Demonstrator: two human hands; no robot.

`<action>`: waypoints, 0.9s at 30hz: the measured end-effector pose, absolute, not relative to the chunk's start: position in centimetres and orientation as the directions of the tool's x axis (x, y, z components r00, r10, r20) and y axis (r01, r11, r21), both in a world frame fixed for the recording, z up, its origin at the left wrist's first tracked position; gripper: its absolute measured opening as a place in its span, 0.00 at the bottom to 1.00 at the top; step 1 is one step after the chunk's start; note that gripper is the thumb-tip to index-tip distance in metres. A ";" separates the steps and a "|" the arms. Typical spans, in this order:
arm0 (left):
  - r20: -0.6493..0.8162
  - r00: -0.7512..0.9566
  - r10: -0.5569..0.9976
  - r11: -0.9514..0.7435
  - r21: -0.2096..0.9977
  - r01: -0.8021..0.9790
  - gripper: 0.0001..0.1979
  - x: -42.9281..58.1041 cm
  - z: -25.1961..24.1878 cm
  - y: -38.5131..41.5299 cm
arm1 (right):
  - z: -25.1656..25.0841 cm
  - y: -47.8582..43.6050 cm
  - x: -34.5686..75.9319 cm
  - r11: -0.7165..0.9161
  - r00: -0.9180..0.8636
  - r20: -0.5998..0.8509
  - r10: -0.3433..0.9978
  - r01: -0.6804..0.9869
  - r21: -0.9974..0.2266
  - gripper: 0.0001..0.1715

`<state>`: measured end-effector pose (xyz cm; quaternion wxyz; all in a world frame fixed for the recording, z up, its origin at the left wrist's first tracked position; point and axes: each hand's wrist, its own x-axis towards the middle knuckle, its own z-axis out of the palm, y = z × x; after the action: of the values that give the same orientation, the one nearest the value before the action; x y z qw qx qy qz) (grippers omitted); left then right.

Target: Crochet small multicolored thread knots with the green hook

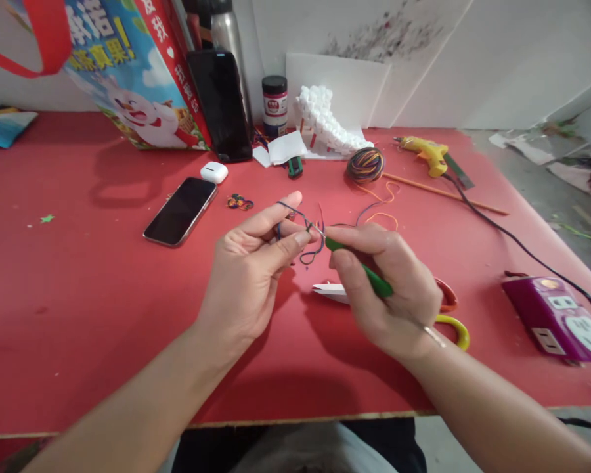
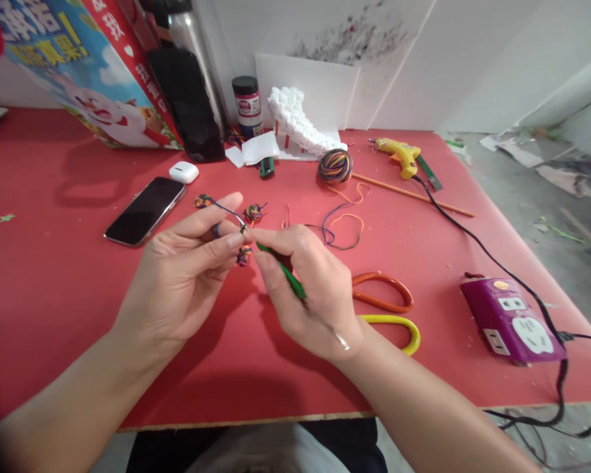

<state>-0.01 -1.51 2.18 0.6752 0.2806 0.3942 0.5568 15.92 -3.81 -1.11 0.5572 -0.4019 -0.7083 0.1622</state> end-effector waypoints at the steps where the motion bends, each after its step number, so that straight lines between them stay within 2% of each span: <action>1: -0.238 0.096 0.967 0.251 0.800 -0.546 0.15 0.0 2.2 -1.5 | -1.2 -3.8 15.8 0.645 -0.072 0.680 0.730 0.403 -0.650 0.15; 5: -0.302 0.223 0.927 0.375 0.733 -0.567 0.14 -0.6 2.3 -1.0 | -1.5 -3.4 16.0 0.745 -0.165 0.746 0.646 0.351 -0.567 0.18; 12: -0.284 0.240 0.928 0.369 0.773 -0.516 0.15 -2.5 2.7 0.3 | -0.8 -2.8 17.5 0.725 -0.166 0.708 0.686 0.227 -0.650 0.18; 20: -0.335 0.332 0.882 0.460 0.769 -0.445 0.14 -3.6 2.6 0.9 | 0.6 -2.4 19.2 0.542 -0.151 0.529 0.835 0.057 -0.839 0.07; 27: -0.294 0.388 0.874 0.457 0.769 -0.447 0.16 -2.2 2.2 0.1 | -0.5 -3.0 18.3 0.299 -0.098 0.316 0.944 -0.151 -0.942 0.09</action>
<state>-2.15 0.14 2.18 0.7767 0.3015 0.3540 0.4250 18.32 -3.01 -0.52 0.5731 -0.3498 -0.5668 0.4775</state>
